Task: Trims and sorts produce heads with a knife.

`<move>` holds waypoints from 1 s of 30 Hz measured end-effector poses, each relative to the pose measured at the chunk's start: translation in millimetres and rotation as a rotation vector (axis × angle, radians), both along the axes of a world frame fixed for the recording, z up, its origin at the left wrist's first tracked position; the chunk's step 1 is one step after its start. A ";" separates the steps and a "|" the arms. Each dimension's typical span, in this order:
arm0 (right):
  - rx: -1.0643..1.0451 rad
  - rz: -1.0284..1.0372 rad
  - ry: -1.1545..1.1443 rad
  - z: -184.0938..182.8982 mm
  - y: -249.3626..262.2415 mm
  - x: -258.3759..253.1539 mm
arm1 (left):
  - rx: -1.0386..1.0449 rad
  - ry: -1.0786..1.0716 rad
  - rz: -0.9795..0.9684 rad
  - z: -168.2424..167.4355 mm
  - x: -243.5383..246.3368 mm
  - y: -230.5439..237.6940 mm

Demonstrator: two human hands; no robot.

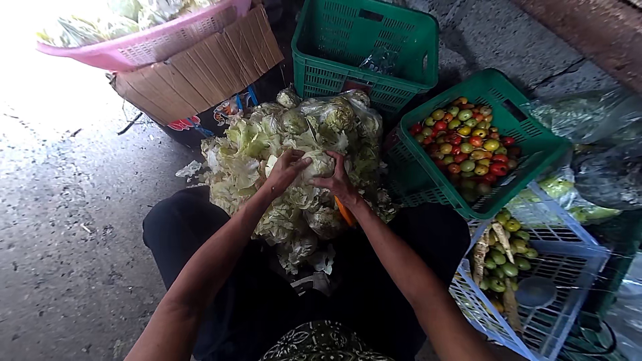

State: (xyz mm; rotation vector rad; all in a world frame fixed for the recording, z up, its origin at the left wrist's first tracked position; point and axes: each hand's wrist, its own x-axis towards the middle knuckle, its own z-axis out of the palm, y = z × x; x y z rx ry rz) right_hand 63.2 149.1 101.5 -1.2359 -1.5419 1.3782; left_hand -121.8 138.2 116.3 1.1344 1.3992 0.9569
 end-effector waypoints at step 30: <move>0.516 0.033 -0.490 4.5 -1.4 -1.0 | 0.135 0.680 -0.114 2.9 -20.4 12.7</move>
